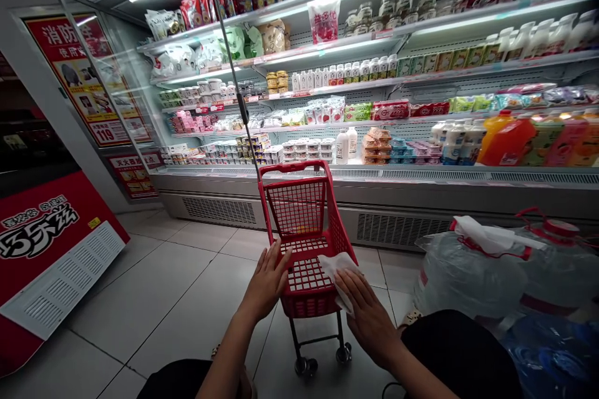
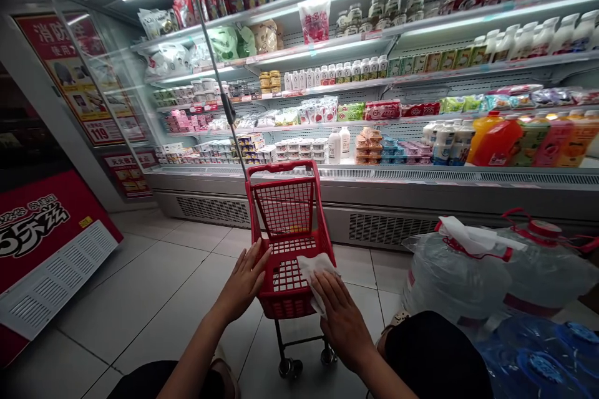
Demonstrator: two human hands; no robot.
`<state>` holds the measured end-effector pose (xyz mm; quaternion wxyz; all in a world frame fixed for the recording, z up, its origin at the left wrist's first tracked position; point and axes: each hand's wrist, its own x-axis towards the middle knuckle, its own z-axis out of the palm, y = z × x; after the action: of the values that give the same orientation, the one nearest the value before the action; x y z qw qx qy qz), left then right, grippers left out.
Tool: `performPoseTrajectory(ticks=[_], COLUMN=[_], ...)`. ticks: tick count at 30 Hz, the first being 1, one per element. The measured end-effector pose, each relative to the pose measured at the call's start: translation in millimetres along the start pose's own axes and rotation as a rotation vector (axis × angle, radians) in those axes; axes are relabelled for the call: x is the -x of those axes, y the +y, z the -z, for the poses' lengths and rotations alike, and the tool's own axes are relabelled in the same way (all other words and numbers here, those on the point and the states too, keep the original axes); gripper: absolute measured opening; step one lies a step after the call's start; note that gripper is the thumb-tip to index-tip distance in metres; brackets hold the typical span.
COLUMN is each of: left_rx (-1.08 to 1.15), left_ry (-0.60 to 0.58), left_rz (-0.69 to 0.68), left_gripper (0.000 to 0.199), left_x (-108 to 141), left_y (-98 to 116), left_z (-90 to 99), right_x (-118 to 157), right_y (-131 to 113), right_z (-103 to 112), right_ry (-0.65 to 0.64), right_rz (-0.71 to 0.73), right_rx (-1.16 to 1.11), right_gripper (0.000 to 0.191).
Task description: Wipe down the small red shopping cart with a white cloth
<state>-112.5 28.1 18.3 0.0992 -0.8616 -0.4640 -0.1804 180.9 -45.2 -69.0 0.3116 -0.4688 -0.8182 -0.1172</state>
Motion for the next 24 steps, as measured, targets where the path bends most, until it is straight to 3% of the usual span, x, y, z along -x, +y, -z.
performPoseTrajectory(ticks=[4,8,15,19,24], left_rx=[-0.013,0.048,0.127,0.138,0.131], left_ry=[0.039,0.049,0.022,-0.023,-0.037], left_rz=[0.009,0.015,-0.020,-0.016,-0.037], left_gripper=[0.071,0.085,0.092,0.092,0.093], left_x=[-8,-14,-6,-6,-7], left_y=[53,94,88,89,91], left_z=[-27.4,-44.7,-32.1,-28.3,-26.8], right_x=[-3,-6,-9,-29,-66], right_y=[-13,-5,42,62,92], right_z=[5,19,43,43,29], right_ry=[-0.033,-0.125,-0.217,-0.247,-0.258], right_rz=[0.054,0.170,0.250,0.225,0.086], right_rx=[0.011,-0.005,-0.137,-0.242,-0.245], right_gripper=[0.094,0.097,0.100,0.078,0.057])
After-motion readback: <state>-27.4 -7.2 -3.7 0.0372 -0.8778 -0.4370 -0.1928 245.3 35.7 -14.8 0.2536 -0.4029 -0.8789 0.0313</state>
